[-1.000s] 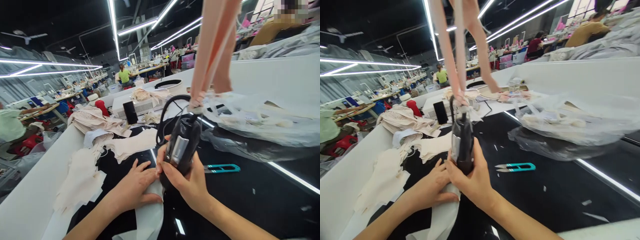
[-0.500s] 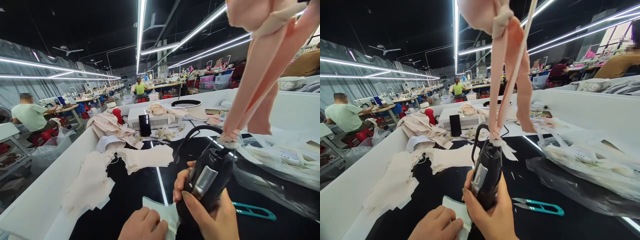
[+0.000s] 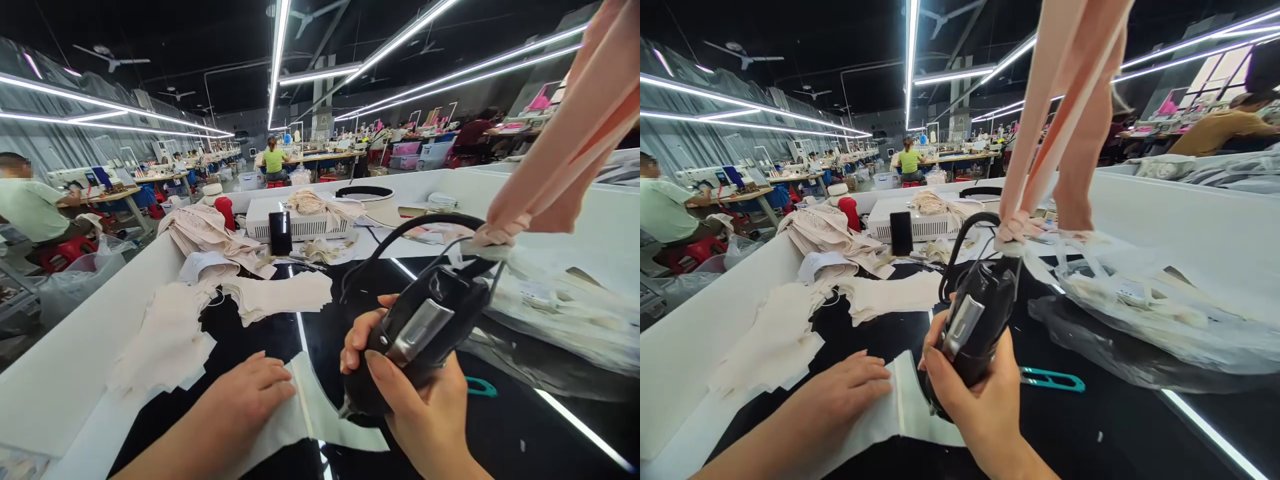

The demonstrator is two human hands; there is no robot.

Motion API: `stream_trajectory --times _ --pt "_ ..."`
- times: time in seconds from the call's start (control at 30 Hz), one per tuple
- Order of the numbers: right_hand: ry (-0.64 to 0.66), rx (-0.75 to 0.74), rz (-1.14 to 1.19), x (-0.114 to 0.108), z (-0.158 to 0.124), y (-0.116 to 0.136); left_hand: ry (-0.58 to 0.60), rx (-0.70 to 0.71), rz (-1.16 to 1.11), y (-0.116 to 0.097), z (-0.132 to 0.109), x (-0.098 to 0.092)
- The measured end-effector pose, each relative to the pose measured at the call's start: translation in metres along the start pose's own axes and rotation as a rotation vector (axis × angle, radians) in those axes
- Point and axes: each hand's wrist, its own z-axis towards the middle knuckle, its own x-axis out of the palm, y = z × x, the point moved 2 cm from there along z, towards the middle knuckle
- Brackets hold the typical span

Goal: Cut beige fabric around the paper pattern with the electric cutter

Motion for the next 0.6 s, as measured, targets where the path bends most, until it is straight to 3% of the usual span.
stream_trajectory --times 0.1,0.27,0.43,0.6 --pt "0.005 -0.024 0.007 0.0 -0.001 0.003 -0.023 0.003 -0.009 0.006 0.008 -0.005" --pt "0.031 -0.007 0.016 -0.002 -0.006 0.007 -0.056 0.052 0.006 0.012 0.029 0.006" --pt "0.046 -0.001 0.001 -0.01 -0.013 0.008 0.039 0.069 -0.004 0.01 0.041 0.014" --pt "0.087 0.002 -0.017 -0.017 -0.016 0.009 0.08 0.066 -0.003 0.015 0.036 0.018"
